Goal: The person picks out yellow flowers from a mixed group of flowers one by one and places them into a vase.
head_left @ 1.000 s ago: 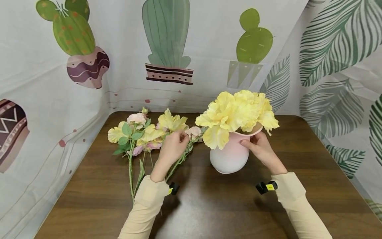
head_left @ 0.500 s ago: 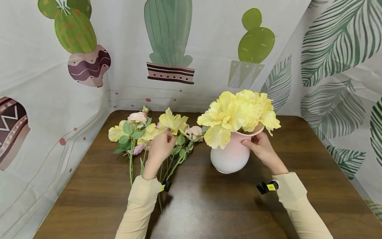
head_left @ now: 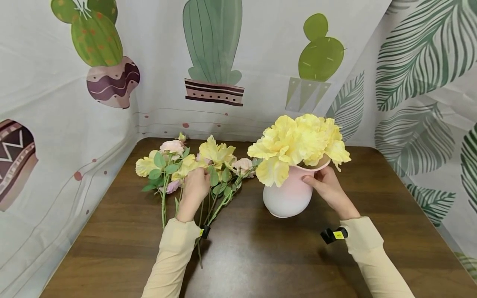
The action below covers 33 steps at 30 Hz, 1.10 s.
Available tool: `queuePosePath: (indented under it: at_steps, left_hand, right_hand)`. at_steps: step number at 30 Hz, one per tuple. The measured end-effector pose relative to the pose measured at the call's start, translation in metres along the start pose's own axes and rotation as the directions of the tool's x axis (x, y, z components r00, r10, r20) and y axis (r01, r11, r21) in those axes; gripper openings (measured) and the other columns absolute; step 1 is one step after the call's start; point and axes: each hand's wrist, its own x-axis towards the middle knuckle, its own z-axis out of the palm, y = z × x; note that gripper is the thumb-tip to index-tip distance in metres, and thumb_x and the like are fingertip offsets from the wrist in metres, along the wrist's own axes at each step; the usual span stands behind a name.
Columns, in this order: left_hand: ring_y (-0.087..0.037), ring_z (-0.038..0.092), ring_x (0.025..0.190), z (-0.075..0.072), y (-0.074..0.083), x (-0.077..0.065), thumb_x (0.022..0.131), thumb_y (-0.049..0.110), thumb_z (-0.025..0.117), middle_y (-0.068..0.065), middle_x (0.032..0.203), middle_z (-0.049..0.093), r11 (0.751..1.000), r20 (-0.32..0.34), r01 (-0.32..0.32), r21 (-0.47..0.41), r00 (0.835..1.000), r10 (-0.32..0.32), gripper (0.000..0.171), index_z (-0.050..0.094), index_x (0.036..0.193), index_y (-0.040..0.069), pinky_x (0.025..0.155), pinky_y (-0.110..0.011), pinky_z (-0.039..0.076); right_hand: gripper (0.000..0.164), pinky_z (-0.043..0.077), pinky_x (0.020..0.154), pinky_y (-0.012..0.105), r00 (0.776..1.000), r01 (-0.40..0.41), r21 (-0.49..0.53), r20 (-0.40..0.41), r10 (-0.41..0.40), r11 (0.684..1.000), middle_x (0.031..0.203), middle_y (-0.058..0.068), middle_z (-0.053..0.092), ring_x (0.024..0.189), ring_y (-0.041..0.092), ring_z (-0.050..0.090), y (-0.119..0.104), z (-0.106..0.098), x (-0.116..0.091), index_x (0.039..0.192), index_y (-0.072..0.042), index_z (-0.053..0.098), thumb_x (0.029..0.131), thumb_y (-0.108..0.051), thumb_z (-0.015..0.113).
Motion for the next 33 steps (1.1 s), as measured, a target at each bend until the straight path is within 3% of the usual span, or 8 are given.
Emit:
queuePosePath:
  at_steps: [4,10,17,20,29,33]
  left_hand:
    - [-0.021,0.050,0.053,0.004,-0.002,0.003,0.099,0.015,0.054,-0.005,0.059,0.048,1.000,0.038,0.027,0.002,0.999,-0.027,0.032,0.059,0.069,0.005,0.048,-0.028,0.037]
    - [-0.019,0.049,0.051,0.010,-0.006,0.005,0.097,0.012,0.057,-0.006,0.058,0.053,1.000,0.018,0.009,0.004,1.000,-0.009,0.030,0.062,0.068,0.004,0.046,-0.028,0.036]
    - [-0.013,0.023,0.045,0.017,-0.009,0.004,0.094,0.001,0.052,0.003,0.049,0.021,0.999,-0.015,-0.033,-0.002,0.999,0.033,0.049,0.030,0.053,0.016,0.044,-0.024,0.021]
    - [-0.012,0.019,0.046,0.017,-0.010,0.003,0.093,0.000,0.051,0.005,0.051,0.017,0.999,-0.019,-0.042,-0.013,0.999,0.042,0.049,0.027,0.054,0.017,0.044,-0.023,0.018]
    - [-0.014,0.024,0.049,0.010,-0.007,-0.002,0.093,0.003,0.052,0.003,0.055,0.021,1.000,-0.002,0.013,-0.013,1.000,-0.013,0.043,0.030,0.059,0.018,0.047,-0.026,0.017]
    - [-0.018,0.042,0.054,0.003,-0.004,-0.007,0.093,0.005,0.054,-0.005,0.062,0.051,1.000,-0.005,0.028,0.003,1.000,-0.028,0.025,0.056,0.068,0.010,0.052,-0.031,0.033]
  right_hand:
    - [0.039,0.049,0.080,0.012,1.000,-0.005,0.006,-0.004,0.005,1.000,0.113,-0.017,0.059,0.097,-0.001,0.055,0.000,0.000,0.001,0.120,-0.031,0.055,0.091,-0.007,0.065]
    - [0.039,0.049,0.080,0.013,1.000,-0.013,0.033,-0.006,0.014,0.999,0.113,-0.016,0.060,0.099,0.000,0.056,-0.002,0.001,0.000,0.118,-0.031,0.056,0.091,-0.005,0.065]
    - [0.039,0.049,0.081,0.013,1.000,-0.020,0.005,-0.022,0.020,1.000,0.113,-0.017,0.060,0.099,0.001,0.056,-0.004,0.002,-0.001,0.118,-0.032,0.056,0.090,-0.008,0.066]
    - [0.039,0.048,0.082,0.013,1.000,-0.019,0.002,-0.025,0.019,1.000,0.114,-0.018,0.060,0.100,0.001,0.056,-0.004,0.002,-0.001,0.119,-0.033,0.055,0.090,-0.008,0.066]
    - [0.037,0.049,0.082,0.013,1.000,-0.014,0.019,-0.014,0.014,1.000,0.114,-0.017,0.059,0.099,0.001,0.055,-0.001,0.001,0.000,0.121,-0.030,0.054,0.091,-0.010,0.066]
    - [0.037,0.049,0.082,0.013,1.000,-0.020,0.023,-0.015,0.021,1.000,0.114,-0.016,0.059,0.100,0.001,0.055,-0.001,0.001,-0.001,0.121,-0.029,0.054,0.091,-0.010,0.066]
